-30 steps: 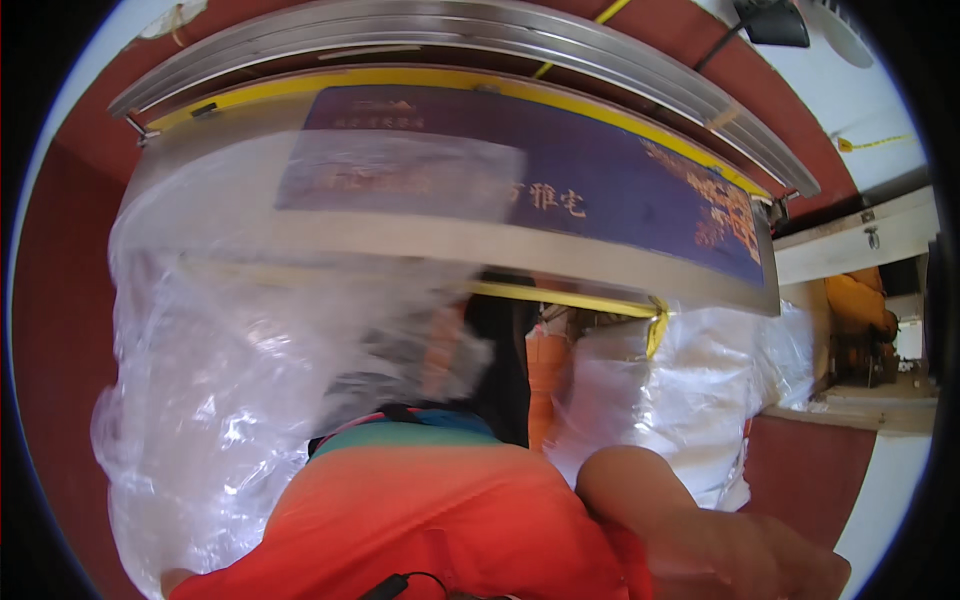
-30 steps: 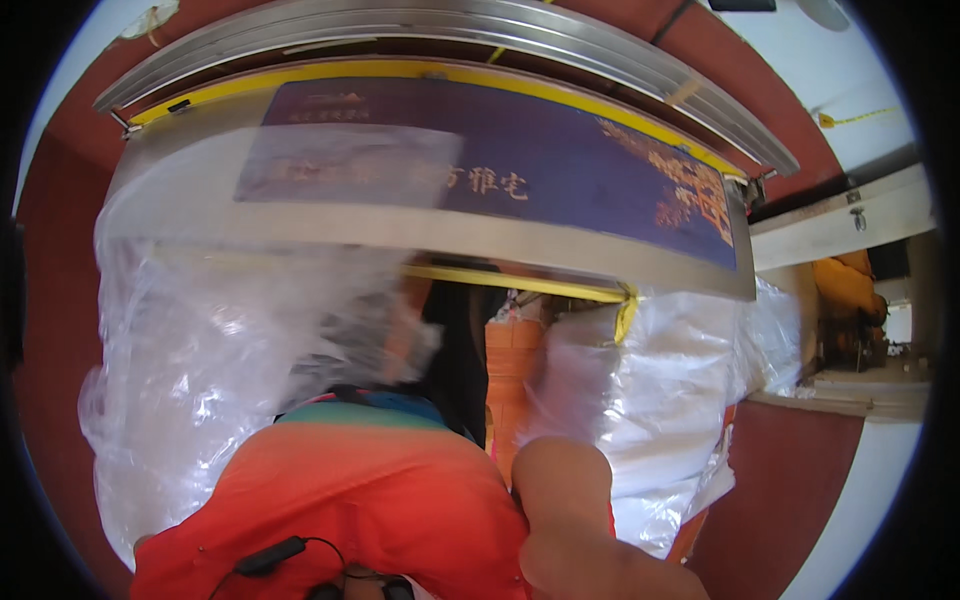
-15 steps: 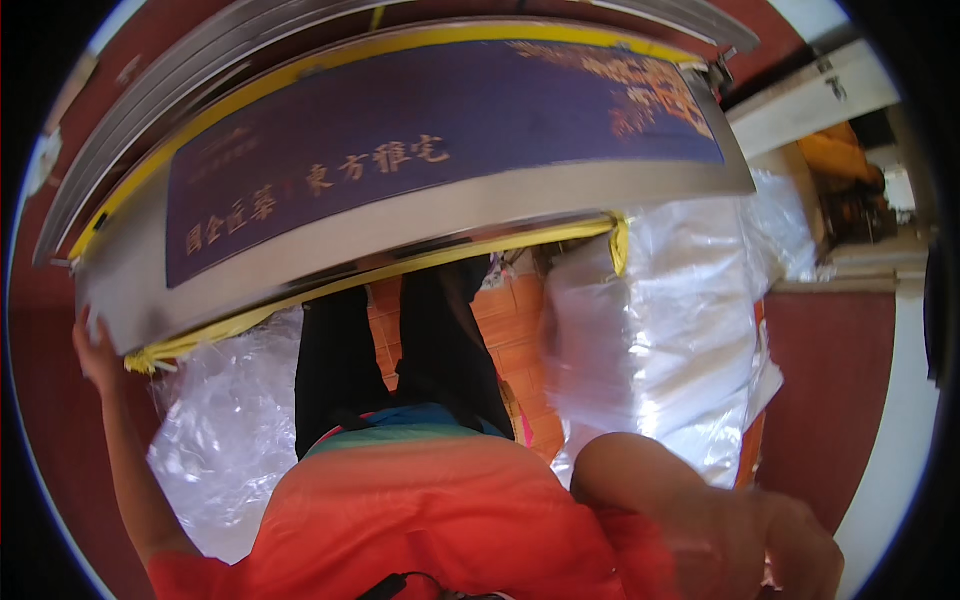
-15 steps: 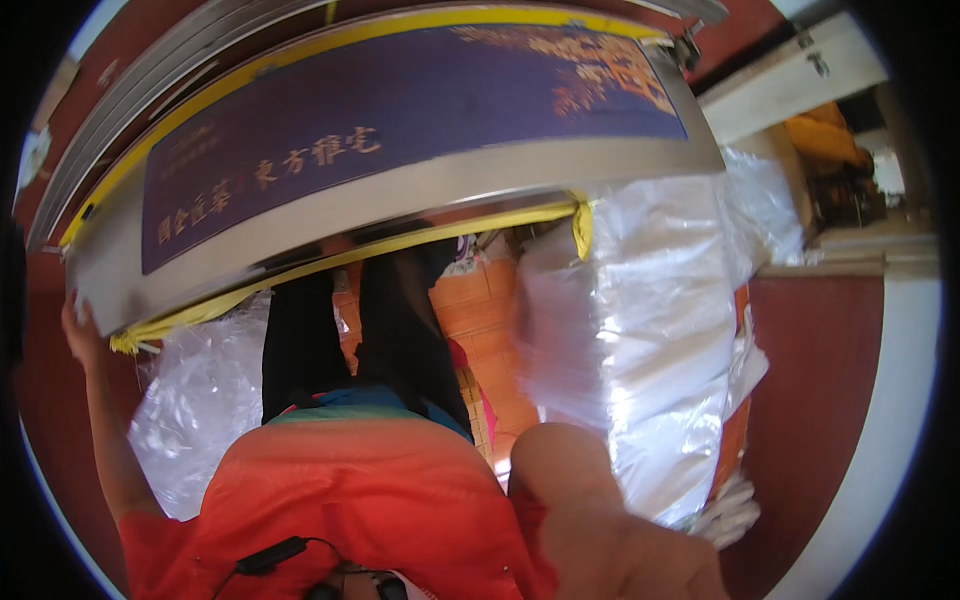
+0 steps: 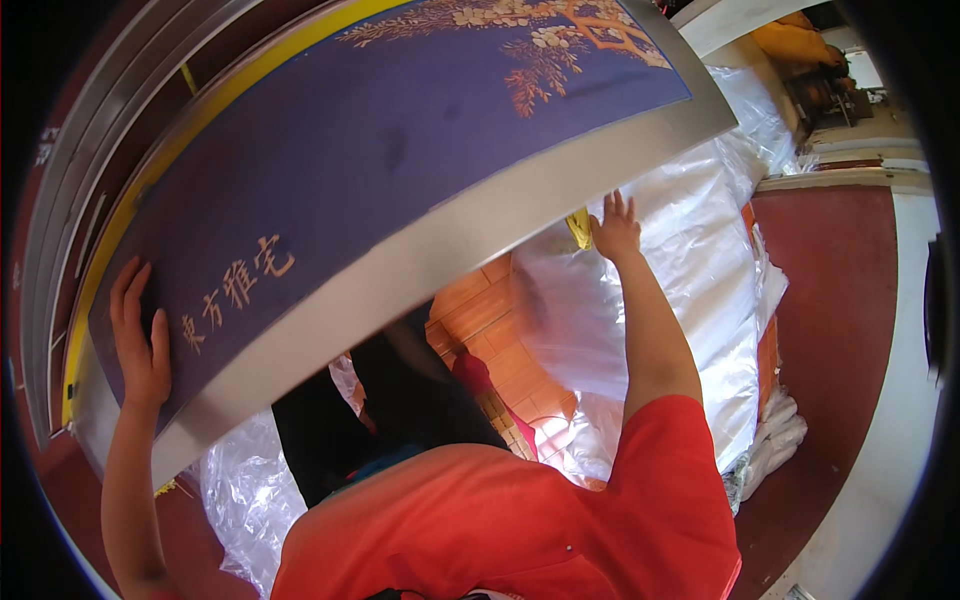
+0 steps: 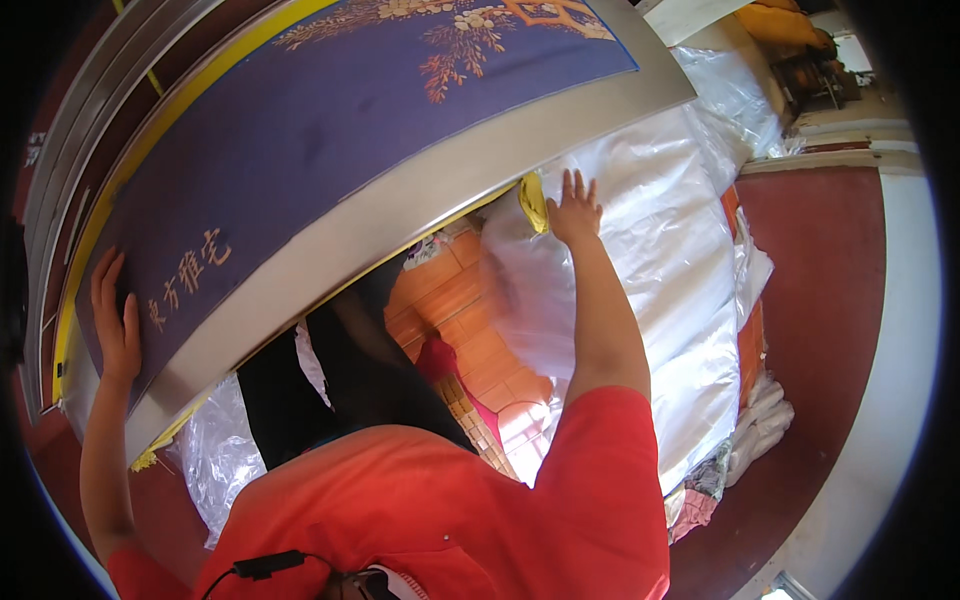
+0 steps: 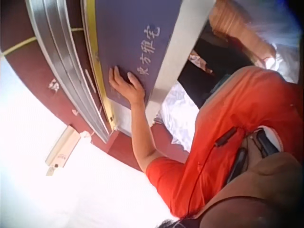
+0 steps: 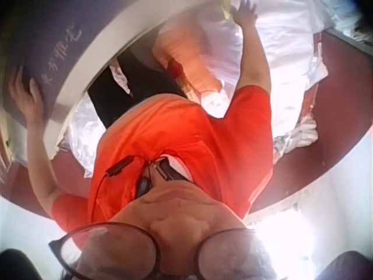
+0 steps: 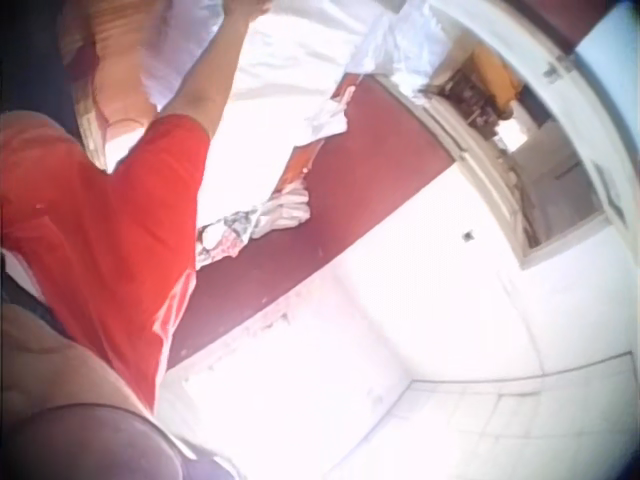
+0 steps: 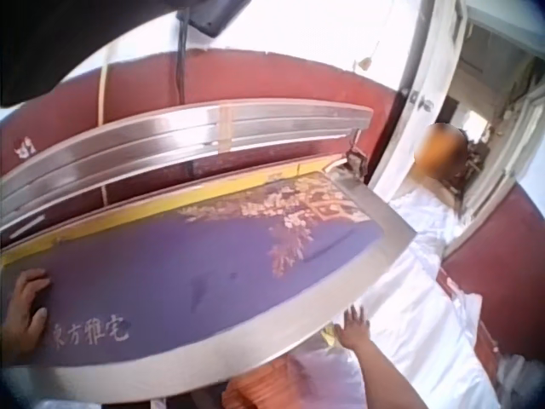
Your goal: The person wraps a large, flat rectangular object with a clear plastic sheet. They repeatedly smooth the plastic over the surface, pull it taut, and fold the edges over the sides of the object to secure the wrapping.
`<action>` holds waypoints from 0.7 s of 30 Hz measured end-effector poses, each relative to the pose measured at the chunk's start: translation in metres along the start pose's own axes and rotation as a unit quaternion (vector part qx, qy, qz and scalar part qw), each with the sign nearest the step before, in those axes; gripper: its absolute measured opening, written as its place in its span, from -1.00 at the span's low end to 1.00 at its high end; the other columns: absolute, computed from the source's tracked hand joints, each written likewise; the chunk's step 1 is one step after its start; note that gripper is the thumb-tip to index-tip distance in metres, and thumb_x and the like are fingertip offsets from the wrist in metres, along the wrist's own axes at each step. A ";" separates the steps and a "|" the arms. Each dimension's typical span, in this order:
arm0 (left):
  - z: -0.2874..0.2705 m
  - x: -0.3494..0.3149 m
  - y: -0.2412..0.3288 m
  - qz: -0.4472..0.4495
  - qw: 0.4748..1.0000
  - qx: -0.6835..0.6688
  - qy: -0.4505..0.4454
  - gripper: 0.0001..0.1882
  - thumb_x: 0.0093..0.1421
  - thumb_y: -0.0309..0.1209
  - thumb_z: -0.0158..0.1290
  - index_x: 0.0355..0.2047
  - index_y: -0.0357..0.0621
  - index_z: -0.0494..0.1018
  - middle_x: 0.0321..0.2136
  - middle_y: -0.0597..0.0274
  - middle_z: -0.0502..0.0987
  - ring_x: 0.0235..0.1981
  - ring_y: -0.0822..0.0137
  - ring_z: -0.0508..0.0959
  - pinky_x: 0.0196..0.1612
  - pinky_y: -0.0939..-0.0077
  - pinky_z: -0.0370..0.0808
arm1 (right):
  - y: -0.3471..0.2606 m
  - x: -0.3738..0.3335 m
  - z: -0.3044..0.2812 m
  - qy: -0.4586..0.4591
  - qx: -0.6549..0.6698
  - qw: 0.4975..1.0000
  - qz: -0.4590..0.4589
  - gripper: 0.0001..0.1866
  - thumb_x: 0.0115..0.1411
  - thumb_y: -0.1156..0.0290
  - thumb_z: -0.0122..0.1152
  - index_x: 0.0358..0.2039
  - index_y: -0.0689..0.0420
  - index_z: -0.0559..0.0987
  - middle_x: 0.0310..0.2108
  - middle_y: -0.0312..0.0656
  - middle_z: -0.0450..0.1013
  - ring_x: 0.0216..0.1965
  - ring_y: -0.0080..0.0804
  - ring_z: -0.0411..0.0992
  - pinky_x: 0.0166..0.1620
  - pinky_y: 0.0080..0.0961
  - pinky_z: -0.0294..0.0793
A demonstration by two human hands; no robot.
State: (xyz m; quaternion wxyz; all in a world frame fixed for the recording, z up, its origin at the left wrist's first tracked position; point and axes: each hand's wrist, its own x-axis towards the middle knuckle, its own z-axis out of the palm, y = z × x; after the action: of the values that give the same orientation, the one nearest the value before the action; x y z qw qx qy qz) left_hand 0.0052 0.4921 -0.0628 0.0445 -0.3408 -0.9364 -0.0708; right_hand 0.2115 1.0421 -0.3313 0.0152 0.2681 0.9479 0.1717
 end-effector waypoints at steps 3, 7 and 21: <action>0.001 -0.003 -0.002 -0.019 1.000 -0.003 -0.015 -0.59 0.08 -0.36 -0.30 -0.03 -0.19 0.14 0.01 0.04 0.09 0.05 0.09 0.09 0.06 0.33 0.02 | -0.014 0.025 -0.014 -0.292 0.049 0.953 0.060 -0.30 0.02 0.08 -0.13 0.13 -0.06 -0.15 -0.09 -0.10 0.24 -0.12 -0.15 0.28 -0.19 -0.33 0.35; 0.002 -0.005 -0.006 -0.008 1.000 0.005 -0.013 -0.59 0.08 -0.35 -0.31 -0.03 -0.19 0.15 0.01 0.03 0.10 0.04 0.08 0.11 0.06 0.33 0.02 | -0.001 0.010 -0.023 -0.315 -0.016 0.949 -0.029 -0.66 0.04 0.22 -0.09 -0.17 0.04 0.38 -0.35 -0.21 0.38 -0.24 -0.24 0.34 -0.28 -0.40 0.37; 0.002 0.002 0.067 0.106 0.979 -0.169 0.031 -0.37 -0.21 -0.34 0.12 -0.07 -0.21 0.20 -0.05 0.07 0.18 0.06 0.11 0.11 0.06 0.30 0.06 | -0.136 -0.097 -0.281 -0.172 0.325 0.806 -0.464 -0.87 -0.05 0.38 -0.11 -0.45 0.03 0.39 -0.69 -0.13 0.34 -0.60 -0.20 0.37 -0.55 -0.34 0.31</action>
State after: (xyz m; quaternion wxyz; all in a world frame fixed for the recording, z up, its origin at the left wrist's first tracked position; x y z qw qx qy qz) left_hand 0.0471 0.5444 -0.0576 0.0227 -0.4382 -0.8677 -0.2335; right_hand 0.1920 0.7947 -0.1183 0.1682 -0.1898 0.9413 -0.2226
